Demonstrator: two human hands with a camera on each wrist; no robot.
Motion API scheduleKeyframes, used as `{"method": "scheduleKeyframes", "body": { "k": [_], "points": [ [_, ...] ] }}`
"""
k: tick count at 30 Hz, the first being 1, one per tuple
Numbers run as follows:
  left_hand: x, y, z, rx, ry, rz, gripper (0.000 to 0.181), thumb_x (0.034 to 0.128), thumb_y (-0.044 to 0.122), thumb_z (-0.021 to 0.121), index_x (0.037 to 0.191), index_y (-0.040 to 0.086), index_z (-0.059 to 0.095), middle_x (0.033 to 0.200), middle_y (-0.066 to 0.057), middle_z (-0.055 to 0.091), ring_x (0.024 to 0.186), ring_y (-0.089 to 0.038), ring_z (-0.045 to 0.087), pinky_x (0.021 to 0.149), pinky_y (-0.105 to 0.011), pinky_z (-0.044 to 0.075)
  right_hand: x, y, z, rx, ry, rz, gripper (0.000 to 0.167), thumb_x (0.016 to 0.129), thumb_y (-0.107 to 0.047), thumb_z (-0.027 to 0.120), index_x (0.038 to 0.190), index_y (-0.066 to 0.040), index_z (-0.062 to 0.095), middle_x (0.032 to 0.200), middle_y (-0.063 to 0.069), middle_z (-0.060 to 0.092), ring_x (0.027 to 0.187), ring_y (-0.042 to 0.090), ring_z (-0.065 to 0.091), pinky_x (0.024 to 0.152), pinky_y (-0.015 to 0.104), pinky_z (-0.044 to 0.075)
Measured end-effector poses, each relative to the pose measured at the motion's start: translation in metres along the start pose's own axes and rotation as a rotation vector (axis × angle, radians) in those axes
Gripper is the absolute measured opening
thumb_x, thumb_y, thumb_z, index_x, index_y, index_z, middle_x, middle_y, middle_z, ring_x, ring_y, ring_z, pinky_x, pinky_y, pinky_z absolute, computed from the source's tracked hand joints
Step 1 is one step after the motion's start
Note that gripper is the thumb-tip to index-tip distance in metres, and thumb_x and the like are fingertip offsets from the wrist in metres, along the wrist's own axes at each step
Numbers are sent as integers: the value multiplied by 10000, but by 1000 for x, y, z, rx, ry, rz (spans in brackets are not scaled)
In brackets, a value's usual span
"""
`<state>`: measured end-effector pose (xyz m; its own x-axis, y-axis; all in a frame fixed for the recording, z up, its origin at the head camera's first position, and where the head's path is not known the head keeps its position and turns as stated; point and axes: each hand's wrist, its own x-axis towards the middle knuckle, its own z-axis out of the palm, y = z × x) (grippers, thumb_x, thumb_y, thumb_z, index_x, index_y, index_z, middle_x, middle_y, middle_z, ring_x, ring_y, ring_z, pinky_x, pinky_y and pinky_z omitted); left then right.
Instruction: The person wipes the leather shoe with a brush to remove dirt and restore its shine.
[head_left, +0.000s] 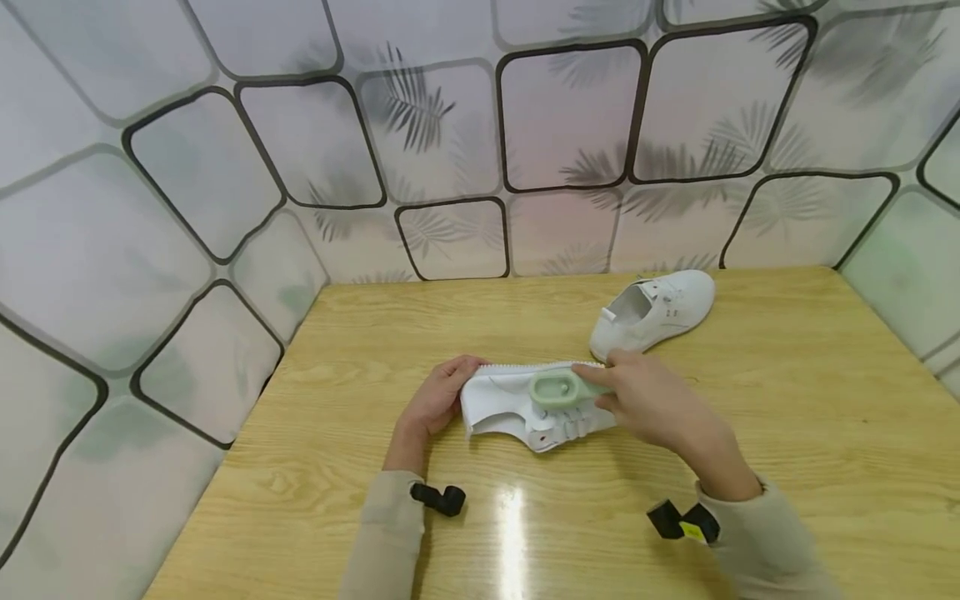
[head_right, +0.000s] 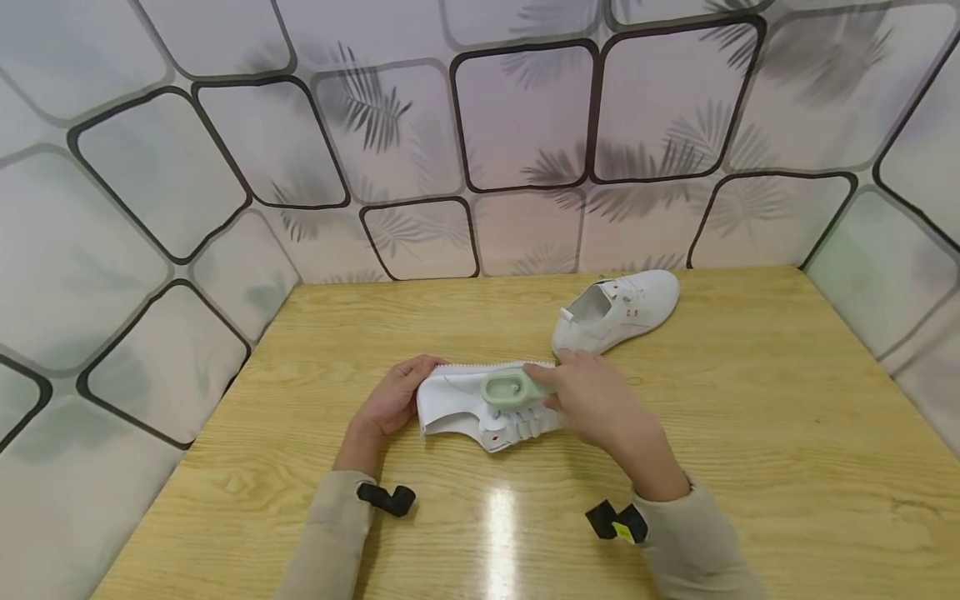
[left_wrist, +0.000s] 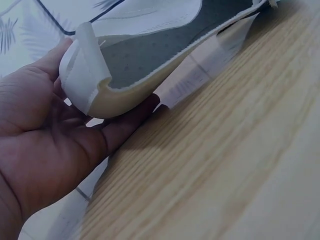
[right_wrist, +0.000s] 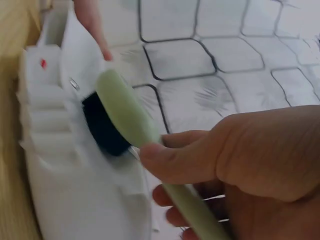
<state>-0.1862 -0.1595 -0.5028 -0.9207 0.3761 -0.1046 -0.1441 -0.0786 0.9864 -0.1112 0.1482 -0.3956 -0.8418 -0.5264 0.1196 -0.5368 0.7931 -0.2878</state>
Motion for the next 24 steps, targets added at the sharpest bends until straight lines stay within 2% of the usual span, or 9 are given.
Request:
{"method": "scheduleKeyframes", "body": {
  "k": [4, 9, 11, 16, 19, 24],
  "points": [
    [0, 0, 1, -12, 10, -15, 461, 1075, 279, 448, 1328, -97, 529, 1066, -1, 666, 895, -127, 630, 731, -266, 526, 2, -2, 1, -27, 40, 0, 479, 848, -62, 767, 1313, -113, 661, 831, 24, 511, 705, 153, 413, 618, 287, 364],
    [1, -1, 1, 0, 12, -19, 442, 1070, 291, 460, 1299, -74, 560, 1063, -10, 672, 894, -133, 635, 728, -272, 528, -6, 11, -11, 10, 16, 58, 489, 830, -58, 783, 1299, -147, 676, 845, 20, 537, 702, 148, 431, 600, 281, 371],
    [1, 0, -1, 9, 15, -13, 429, 1067, 300, 466, 1281, -54, 580, 1057, -8, 675, 892, -134, 636, 728, -271, 528, -3, 12, -7, -25, 51, 32, 495, 828, -75, 790, 1301, -170, 677, 860, 18, 547, 711, 147, 440, 612, 286, 379],
    [-2, 1, -2, -1, 22, -14, 381, 1067, 289, 465, 1239, -20, 606, 1029, -4, 671, 856, -132, 635, 703, -268, 529, 18, 2, 16, -65, 159, -124, 502, 849, -114, 782, 1331, -163, 653, 896, 30, 570, 748, 150, 466, 677, 308, 403],
    [-2, 0, -2, -15, 12, -22, 365, 1071, 276, 456, 1237, -15, 600, 1034, -8, 663, 856, -134, 631, 701, -268, 529, 21, -1, 19, -29, 118, -143, 497, 863, -125, 770, 1343, -156, 643, 904, 37, 570, 750, 152, 463, 676, 308, 400],
    [-2, 0, -1, 9, 4, -12, 401, 1070, 288, 459, 1269, -38, 582, 1069, -11, 664, 893, -133, 629, 736, -270, 525, 5, 9, 0, 51, -26, -2, 486, 871, -102, 754, 1340, -164, 645, 869, 23, 509, 727, 156, 407, 621, 287, 358]
  ]
}}
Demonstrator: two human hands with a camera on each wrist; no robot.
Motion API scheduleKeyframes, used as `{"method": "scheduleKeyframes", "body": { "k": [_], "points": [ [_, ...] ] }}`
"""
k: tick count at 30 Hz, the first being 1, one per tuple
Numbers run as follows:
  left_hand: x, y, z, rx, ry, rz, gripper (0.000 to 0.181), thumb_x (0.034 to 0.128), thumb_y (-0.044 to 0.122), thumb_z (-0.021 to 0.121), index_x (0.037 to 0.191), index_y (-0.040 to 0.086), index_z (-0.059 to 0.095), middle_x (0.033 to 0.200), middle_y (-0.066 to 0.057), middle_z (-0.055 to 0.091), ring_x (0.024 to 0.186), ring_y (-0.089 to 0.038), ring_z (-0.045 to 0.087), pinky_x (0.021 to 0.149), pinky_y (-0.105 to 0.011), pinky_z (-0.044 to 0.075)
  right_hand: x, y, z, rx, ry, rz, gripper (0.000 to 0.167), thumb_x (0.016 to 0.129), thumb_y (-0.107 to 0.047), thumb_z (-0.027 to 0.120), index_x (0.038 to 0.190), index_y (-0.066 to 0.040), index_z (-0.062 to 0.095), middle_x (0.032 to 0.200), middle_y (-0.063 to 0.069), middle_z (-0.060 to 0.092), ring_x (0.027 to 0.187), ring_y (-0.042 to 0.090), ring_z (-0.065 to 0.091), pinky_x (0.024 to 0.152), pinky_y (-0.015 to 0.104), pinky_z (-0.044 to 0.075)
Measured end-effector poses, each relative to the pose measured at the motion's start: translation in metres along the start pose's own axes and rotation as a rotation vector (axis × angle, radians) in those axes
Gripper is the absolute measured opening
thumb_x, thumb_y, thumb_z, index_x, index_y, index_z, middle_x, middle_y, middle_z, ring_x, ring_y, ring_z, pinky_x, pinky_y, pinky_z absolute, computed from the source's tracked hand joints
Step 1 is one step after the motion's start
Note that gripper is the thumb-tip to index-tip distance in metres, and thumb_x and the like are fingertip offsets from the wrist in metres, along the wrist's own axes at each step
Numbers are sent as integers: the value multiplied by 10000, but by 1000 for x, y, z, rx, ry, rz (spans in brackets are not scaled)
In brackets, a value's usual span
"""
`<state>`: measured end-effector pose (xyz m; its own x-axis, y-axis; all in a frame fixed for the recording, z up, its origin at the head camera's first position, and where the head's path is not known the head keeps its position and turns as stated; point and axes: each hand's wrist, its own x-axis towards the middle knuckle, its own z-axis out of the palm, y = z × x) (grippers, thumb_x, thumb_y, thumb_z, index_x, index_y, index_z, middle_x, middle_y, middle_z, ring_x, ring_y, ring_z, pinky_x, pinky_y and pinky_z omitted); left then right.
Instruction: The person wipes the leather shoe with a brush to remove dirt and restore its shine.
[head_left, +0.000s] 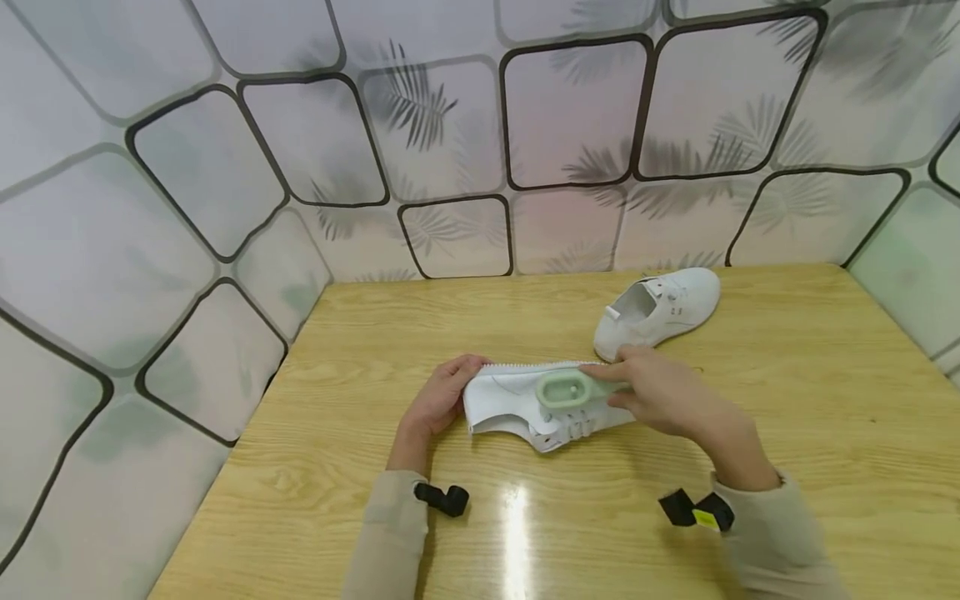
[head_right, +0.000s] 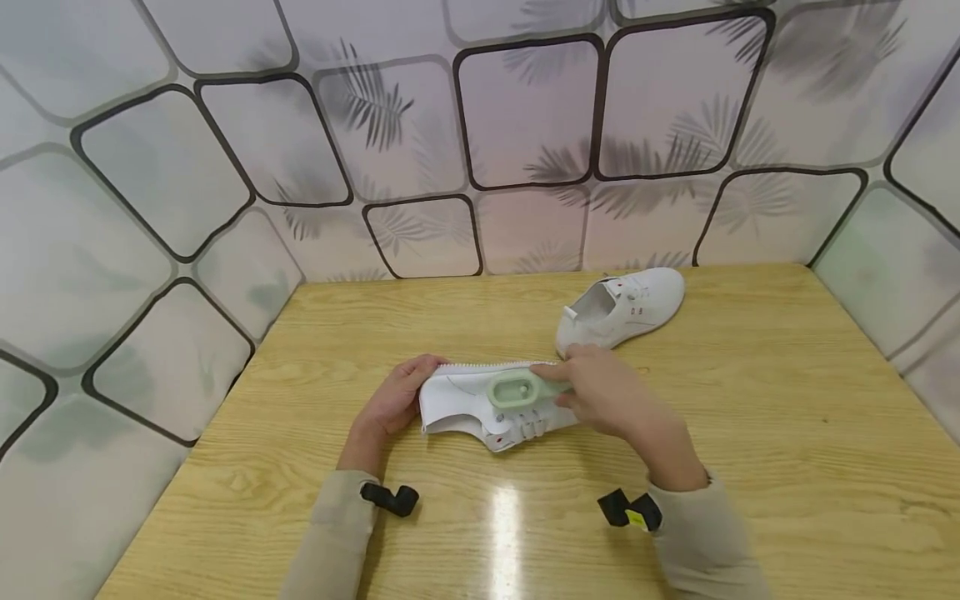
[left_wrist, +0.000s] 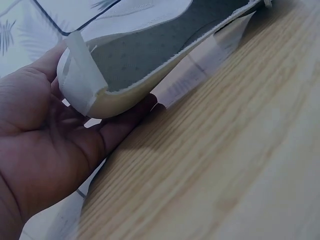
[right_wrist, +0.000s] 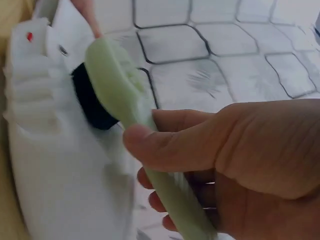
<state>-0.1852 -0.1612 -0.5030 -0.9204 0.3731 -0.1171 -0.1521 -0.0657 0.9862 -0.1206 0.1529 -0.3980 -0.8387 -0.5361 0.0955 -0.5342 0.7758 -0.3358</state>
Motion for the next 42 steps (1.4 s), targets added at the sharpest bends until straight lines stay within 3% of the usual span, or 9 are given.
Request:
{"method": "scheduleKeyframes", "body": {
  "k": [3, 9, 12, 16, 19, 23, 26, 33, 42],
  "points": [
    [1, 1, -1, 19, 10, 8, 414, 1062, 303, 479, 1272, -36, 589, 1071, -16, 671, 898, -133, 633, 741, -272, 523, -6, 4, -7, 5, 4, 27, 491, 869, -96, 754, 1341, -171, 644, 850, 8, 493, 714, 149, 391, 612, 279, 349],
    [0, 0, -4, 19, 20, 14, 405, 1047, 332, 508, 1240, -8, 613, 1060, -25, 665, 878, -140, 628, 726, -277, 524, 7, -2, 6, 5, 73, -82, 481, 871, -128, 763, 1337, -159, 647, 858, -4, 505, 731, 126, 402, 638, 263, 369],
    [0, -2, -3, 16, -2, 8, 407, 1050, 339, 500, 1242, -3, 608, 1075, -27, 658, 891, -141, 627, 739, -282, 527, 3, 2, 3, 66, 9, -26, 486, 881, -128, 750, 1351, -168, 634, 856, 13, 494, 711, 139, 391, 608, 270, 357],
    [0, -3, -1, 15, 4, 0, 392, 1055, 316, 493, 1238, -10, 610, 1070, -26, 662, 888, -138, 631, 735, -280, 528, -13, 16, -10, 152, -82, 58, 497, 892, -108, 730, 1371, -169, 615, 1043, 95, 593, 823, 174, 496, 688, 328, 437],
    [1, -2, 0, 12, 12, 2, 395, 1056, 303, 493, 1246, -25, 603, 1074, -31, 662, 891, -136, 631, 733, -272, 528, -16, 20, -13, 154, -76, 61, 495, 897, -117, 727, 1375, -171, 612, 1079, 88, 608, 847, 172, 511, 721, 341, 449],
    [1, 1, 1, 1, 16, 7, 425, 1056, 306, 494, 1274, -47, 583, 1098, -31, 656, 911, -139, 631, 745, -272, 528, -4, 10, -3, 73, -8, 3, 480, 893, -154, 740, 1358, -182, 629, 859, -10, 507, 708, 123, 405, 609, 269, 368],
    [0, 1, 1, -7, 19, 0, 427, 1056, 304, 493, 1281, -48, 579, 1108, -33, 648, 912, -145, 633, 743, -278, 532, 2, 3, 3, 45, 17, -33, 472, 884, -152, 750, 1343, -162, 642, 820, -24, 471, 692, 116, 380, 588, 253, 346],
    [0, 0, 1, 7, 2, 10, 394, 1058, 305, 489, 1242, -22, 607, 1101, -43, 652, 917, -150, 632, 756, -283, 531, -14, 14, -14, 121, -67, 94, 491, 893, -112, 731, 1368, -156, 617, 945, 59, 555, 740, 164, 440, 623, 299, 383],
    [1, -1, 0, -2, -30, 32, 323, 1061, 307, 478, 1159, 56, 655, 1044, -24, 667, 875, -140, 633, 724, -272, 531, 6, 0, 8, 7, 93, -54, 490, 891, -157, 747, 1364, -153, 619, 847, -16, 499, 705, 112, 392, 610, 255, 356]
  ]
}}
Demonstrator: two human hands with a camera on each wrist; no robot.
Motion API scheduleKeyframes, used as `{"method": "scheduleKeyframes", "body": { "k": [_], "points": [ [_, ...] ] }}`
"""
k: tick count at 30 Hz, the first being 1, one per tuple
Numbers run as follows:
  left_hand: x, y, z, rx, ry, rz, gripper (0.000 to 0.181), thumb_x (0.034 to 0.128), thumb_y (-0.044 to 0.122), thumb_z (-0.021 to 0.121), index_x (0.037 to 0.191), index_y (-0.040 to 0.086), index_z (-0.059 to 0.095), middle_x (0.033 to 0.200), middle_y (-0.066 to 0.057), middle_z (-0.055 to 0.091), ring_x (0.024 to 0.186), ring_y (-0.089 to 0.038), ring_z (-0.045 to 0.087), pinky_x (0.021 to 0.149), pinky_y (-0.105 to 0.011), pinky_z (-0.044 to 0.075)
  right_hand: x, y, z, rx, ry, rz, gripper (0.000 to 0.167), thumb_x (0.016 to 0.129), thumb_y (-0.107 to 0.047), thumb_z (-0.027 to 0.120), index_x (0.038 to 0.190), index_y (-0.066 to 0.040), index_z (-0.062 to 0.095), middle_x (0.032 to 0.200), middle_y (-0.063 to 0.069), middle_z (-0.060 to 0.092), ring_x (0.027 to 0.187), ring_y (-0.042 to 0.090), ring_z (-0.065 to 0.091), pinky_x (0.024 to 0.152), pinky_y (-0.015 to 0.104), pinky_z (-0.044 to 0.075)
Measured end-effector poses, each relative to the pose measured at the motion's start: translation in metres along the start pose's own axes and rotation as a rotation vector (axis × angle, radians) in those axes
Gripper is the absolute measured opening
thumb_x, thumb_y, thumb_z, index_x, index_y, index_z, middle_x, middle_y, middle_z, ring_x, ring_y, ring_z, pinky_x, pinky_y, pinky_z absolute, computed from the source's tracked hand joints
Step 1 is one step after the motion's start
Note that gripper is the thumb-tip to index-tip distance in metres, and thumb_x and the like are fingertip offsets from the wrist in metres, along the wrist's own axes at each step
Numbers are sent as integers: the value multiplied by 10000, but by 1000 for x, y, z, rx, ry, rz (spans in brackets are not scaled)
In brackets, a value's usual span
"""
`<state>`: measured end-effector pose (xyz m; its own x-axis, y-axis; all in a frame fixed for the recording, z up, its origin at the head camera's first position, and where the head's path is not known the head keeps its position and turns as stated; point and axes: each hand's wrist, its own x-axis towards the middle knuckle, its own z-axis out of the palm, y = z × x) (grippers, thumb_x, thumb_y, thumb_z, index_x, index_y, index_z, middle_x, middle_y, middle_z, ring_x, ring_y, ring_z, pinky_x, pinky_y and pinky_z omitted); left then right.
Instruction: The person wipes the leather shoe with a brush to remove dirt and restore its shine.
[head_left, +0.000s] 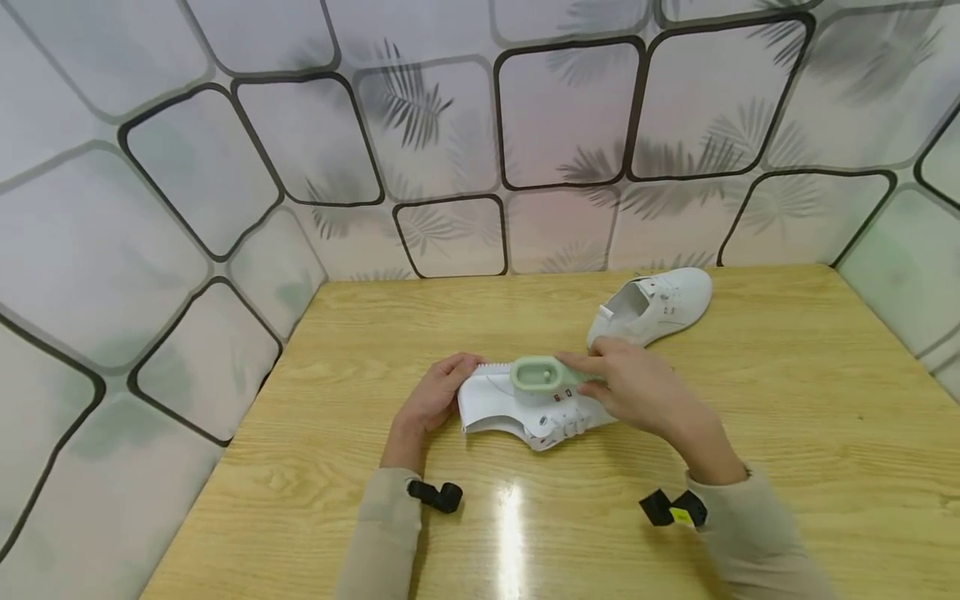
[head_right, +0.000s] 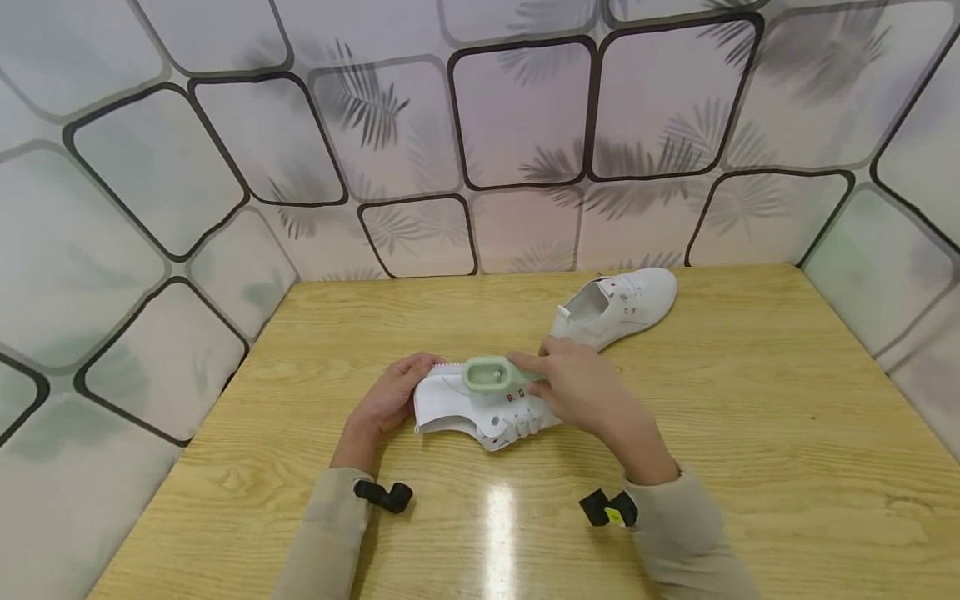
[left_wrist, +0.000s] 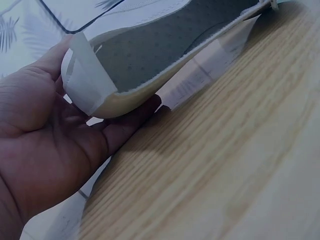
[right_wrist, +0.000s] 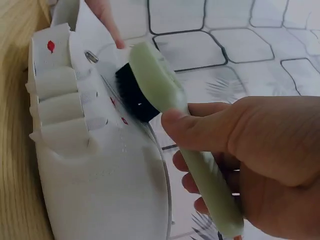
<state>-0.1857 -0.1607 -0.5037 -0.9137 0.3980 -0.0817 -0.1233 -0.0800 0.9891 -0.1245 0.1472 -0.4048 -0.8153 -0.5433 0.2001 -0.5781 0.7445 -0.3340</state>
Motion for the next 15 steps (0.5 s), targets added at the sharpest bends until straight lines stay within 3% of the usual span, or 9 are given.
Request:
{"method": "scheduleKeyframes", "body": {
  "k": [8, 10, 15],
  "points": [
    [1, -1, 1, 18, 2, -5, 322, 1065, 304, 471, 1161, 57, 655, 1054, -20, 666, 880, -136, 628, 729, -266, 526, -16, 8, -22, 87, -91, 153, 501, 896, -121, 729, 1380, -126, 600, 878, 42, 516, 681, 152, 414, 580, 285, 367],
    [0, -1, 1, 17, -2, 2, 306, 1061, 313, 480, 1136, 85, 670, 1052, -15, 668, 879, -133, 628, 729, -266, 525, -15, 7, -19, 61, -70, 144, 500, 897, -127, 731, 1380, -136, 601, 885, 38, 525, 678, 144, 421, 577, 281, 374],
    [0, -1, -1, 0, -10, 12, 269, 1059, 313, 481, 1078, 140, 686, 1033, -8, 668, 865, -126, 621, 718, -261, 519, 2, -9, 4, -26, -2, 12, 491, 890, -158, 751, 1364, -158, 621, 893, 20, 547, 699, 114, 439, 593, 256, 387]
  ]
}}
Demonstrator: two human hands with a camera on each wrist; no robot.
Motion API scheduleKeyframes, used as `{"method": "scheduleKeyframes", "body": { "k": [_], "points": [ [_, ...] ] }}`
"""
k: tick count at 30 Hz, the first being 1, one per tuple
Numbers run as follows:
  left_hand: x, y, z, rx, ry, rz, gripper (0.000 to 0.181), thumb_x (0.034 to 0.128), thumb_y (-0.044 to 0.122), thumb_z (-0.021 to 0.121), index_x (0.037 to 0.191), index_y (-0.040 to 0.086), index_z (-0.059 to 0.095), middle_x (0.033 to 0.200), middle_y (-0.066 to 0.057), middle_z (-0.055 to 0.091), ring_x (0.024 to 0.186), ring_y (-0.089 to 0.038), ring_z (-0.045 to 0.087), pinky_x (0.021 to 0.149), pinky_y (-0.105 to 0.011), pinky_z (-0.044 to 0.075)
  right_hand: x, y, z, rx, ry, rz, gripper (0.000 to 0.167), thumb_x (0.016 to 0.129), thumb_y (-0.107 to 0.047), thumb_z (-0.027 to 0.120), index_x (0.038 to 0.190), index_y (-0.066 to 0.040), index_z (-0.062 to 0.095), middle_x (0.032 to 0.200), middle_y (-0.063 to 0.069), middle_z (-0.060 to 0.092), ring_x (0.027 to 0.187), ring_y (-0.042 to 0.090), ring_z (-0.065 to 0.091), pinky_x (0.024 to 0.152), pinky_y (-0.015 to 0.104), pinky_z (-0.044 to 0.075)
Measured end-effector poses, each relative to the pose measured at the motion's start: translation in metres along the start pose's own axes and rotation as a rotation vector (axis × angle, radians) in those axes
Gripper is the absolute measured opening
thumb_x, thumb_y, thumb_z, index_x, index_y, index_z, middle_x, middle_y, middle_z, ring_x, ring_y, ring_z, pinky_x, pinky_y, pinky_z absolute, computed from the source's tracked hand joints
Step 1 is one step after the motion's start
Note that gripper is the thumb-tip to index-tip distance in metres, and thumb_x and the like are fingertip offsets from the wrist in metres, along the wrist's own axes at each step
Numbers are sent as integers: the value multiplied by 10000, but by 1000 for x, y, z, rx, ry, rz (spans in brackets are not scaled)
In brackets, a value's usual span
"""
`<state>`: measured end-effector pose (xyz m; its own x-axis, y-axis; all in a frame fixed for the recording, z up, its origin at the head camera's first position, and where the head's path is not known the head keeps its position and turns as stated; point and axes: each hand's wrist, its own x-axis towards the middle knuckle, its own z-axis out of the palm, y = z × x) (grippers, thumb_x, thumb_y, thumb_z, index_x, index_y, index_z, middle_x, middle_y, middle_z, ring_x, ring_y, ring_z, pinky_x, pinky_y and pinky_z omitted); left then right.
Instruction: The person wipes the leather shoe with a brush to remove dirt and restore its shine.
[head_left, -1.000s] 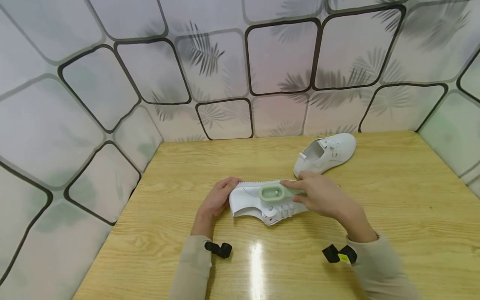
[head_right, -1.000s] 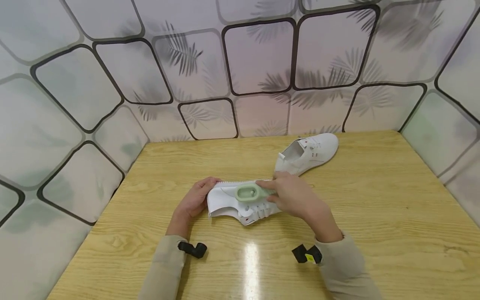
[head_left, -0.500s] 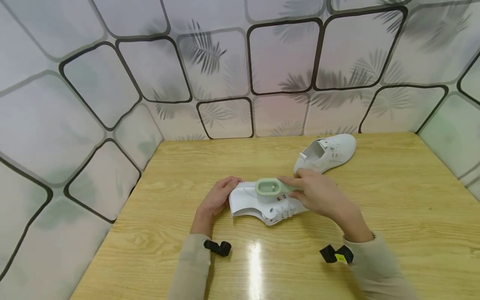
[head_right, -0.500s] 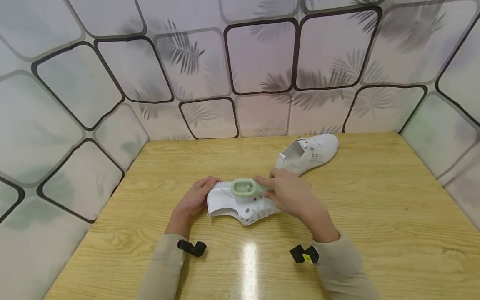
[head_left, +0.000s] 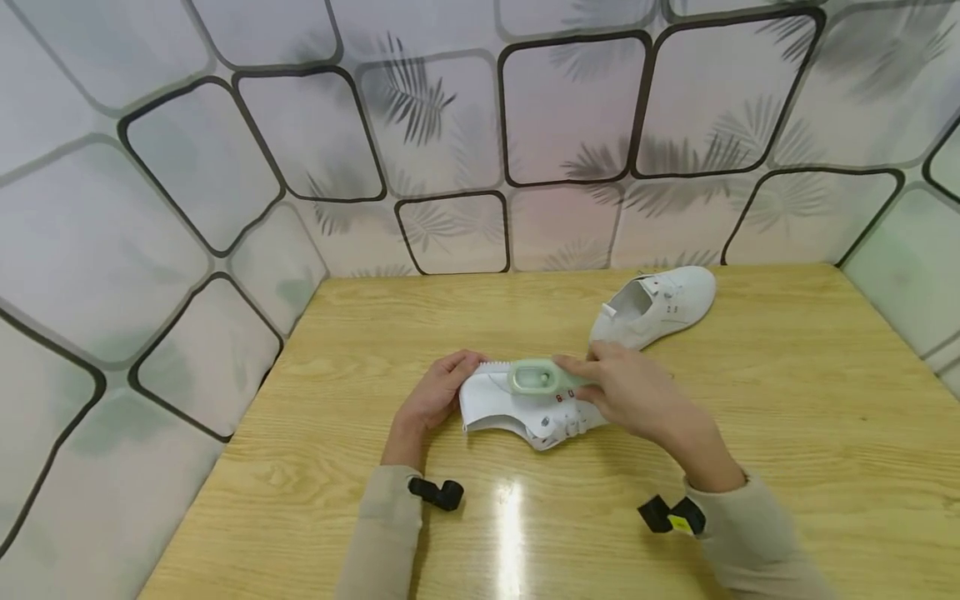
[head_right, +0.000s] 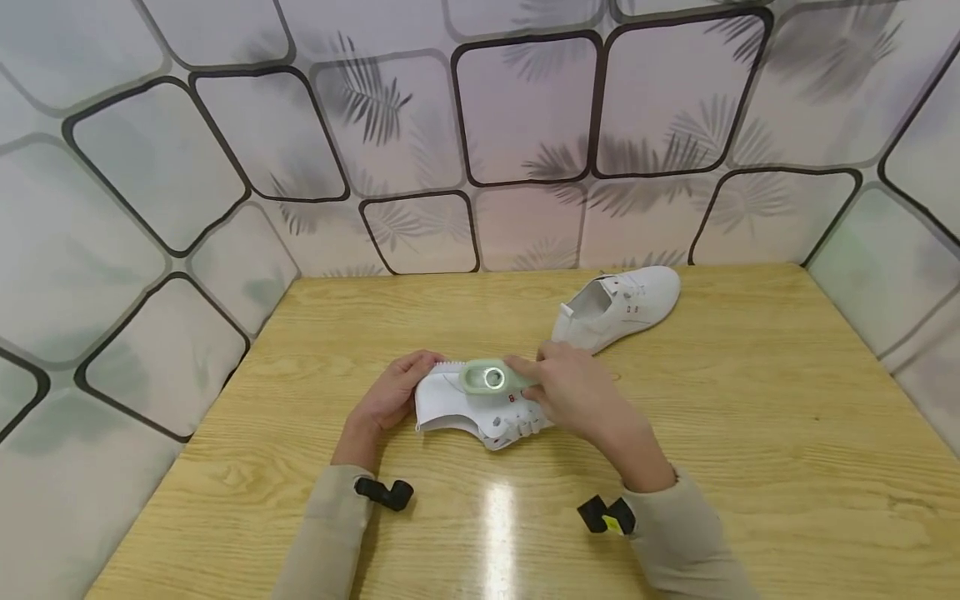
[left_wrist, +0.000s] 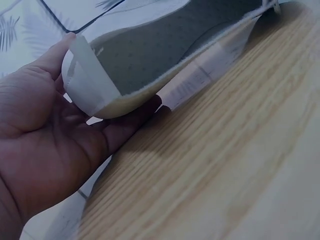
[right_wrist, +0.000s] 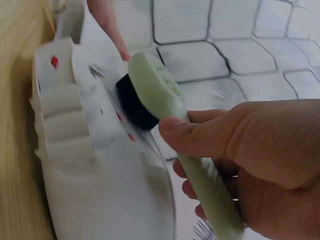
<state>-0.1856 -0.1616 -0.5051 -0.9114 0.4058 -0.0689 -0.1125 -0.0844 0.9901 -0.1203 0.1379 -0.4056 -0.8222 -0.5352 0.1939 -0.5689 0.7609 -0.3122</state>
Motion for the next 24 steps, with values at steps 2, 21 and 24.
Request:
{"method": "scheduleKeyframes", "body": {
  "k": [2, 21, 24],
  "points": [
    [0, -1, 0, -2, -3, -1, 266, 1061, 308, 476, 1070, 143, 684, 1027, -9, 666, 863, -128, 619, 720, -263, 518, 3, -3, 3, 0, 3, -30, 492, 884, -158, 757, 1358, -149, 626, 891, 19, 548, 706, 112, 443, 602, 253, 390],
    [-1, 0, 0, -8, -19, 6, 260, 1041, 358, 510, 1052, 173, 694, 1039, 7, 666, 900, -119, 616, 734, -261, 516, 11, -23, 14, -49, -22, -59, 510, 889, -191, 756, 1376, -157, 612, 864, 21, 537, 701, 122, 439, 610, 252, 396],
    [-1, 1, -1, -4, -11, -1, 261, 1041, 352, 512, 1057, 163, 691, 1036, -1, 669, 887, -123, 619, 730, -262, 516, 2, -15, 1, 26, -82, 13, 506, 897, -170, 743, 1382, -137, 602, 900, 53, 563, 706, 135, 452, 605, 267, 399]
  ]
}}
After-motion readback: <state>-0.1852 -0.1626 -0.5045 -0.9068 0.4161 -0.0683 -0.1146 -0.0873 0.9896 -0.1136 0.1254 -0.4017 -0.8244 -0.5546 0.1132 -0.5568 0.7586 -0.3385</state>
